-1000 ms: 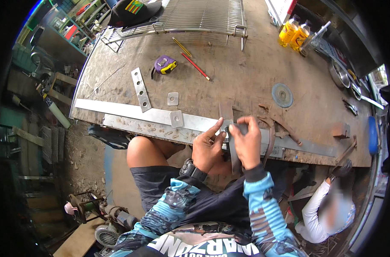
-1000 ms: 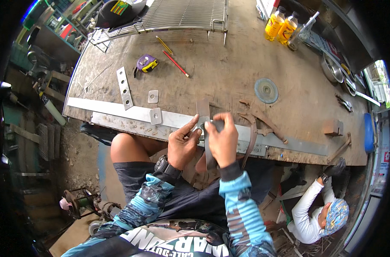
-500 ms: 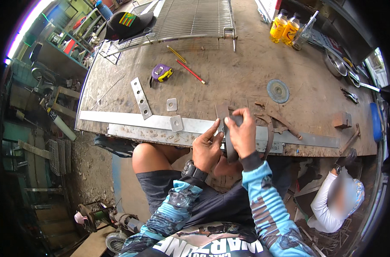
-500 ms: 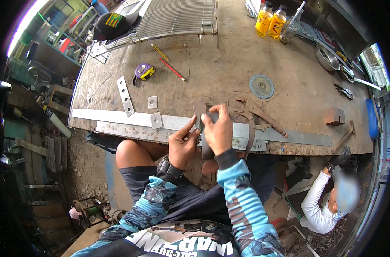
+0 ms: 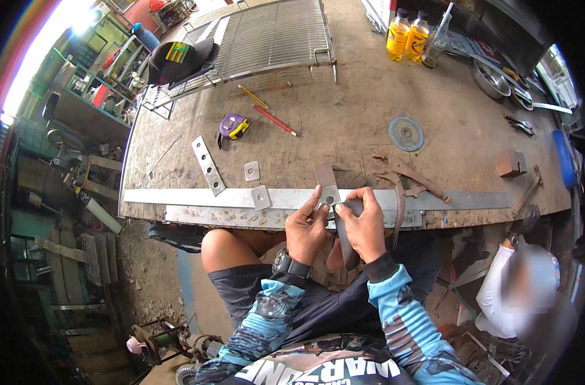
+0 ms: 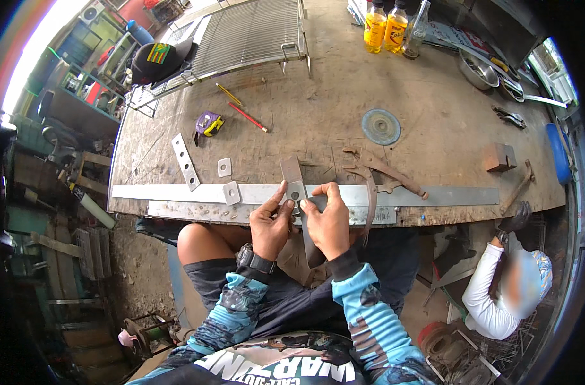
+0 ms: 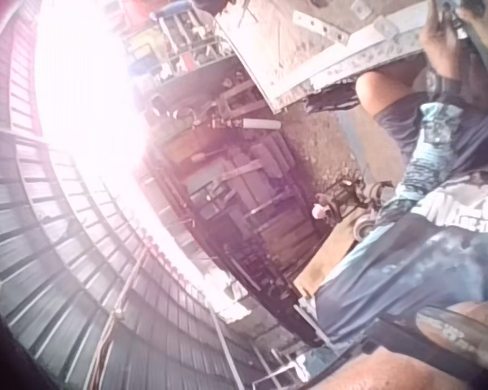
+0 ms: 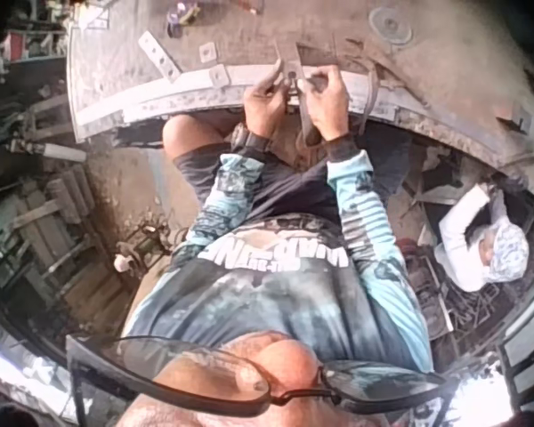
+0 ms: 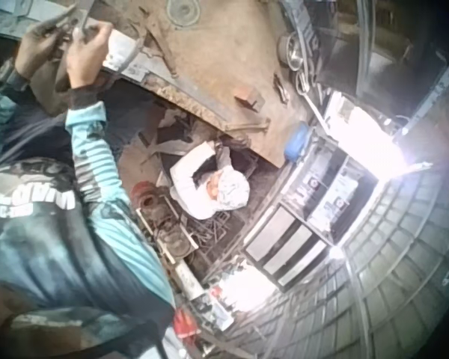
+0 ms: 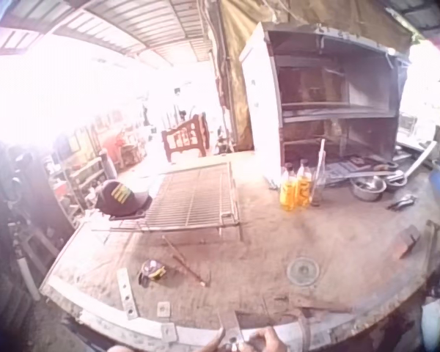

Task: The person files the edges of small square metal pieces on a workbench using a hand file. They repeatedly pick up each piece, file its edges, and place it back on the table. The person then picks up a cap and walks through the workshop.

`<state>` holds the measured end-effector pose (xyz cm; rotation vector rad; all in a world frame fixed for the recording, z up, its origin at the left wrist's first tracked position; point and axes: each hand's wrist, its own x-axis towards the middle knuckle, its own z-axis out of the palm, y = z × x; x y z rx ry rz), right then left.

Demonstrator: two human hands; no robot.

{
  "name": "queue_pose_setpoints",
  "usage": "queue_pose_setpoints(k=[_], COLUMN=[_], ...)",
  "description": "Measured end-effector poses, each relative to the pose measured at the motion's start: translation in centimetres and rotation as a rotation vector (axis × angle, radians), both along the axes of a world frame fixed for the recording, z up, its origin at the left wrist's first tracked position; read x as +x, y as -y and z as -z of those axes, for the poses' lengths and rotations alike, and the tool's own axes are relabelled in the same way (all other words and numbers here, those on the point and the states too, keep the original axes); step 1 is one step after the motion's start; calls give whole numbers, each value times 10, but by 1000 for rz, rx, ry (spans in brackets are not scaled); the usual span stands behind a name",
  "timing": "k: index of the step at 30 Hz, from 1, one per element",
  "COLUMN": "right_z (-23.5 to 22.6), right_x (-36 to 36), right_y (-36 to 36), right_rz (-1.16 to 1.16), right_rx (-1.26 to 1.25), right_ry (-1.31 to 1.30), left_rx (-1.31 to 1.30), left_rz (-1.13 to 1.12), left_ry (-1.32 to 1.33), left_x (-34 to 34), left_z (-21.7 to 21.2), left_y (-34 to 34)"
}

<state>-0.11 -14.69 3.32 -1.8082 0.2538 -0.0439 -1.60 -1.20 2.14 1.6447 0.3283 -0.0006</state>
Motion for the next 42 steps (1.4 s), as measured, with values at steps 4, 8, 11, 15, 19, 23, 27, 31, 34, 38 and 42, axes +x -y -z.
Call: queue_pose_setpoints(k=[4, 8, 11, 15, 19, 23, 27, 31, 34, 38, 42], right_z=[7, 10, -2, 6, 6, -5, 6, 1, -7, 7, 8], right_x=[45, 30, 4, 45, 31, 3, 52, 13, 2, 51, 14], right_y=[-11, -9, -2, -12, -11, -2, -15, -8, -4, -15, -6], right_rz=[-10, -27, -33, -4, -37, -43, -5, -40, -13, -3, -50], right_rx=[-126, -133, -39, -144, -96, -39, -150, -85, -46, -149, -110], right_ry=[120, 164, 46, 115, 184, 35, 163, 122, 25, 103, 173], left_rx=[-47, -47, 10, -97, 46, 25, 10, -23, -5, -53, -19], left_rz=[5, -22, -25, -19, -8, -12, -10, -23, -5, -15, -20], left_ry=[-43, -36, 0, -48, -11, -11, -53, -43, -18, -89, -25], left_x=[-2, -1, -2, -1, -2, -2, -1, -3, -2, -1, -1], left_z=[-5, -1, -4, -4, 7, 0, -6, -1, 2, -9, -6], left_y=[0, -2, 1, 1, -6, -1, 3, -2, -2, 3, -1])
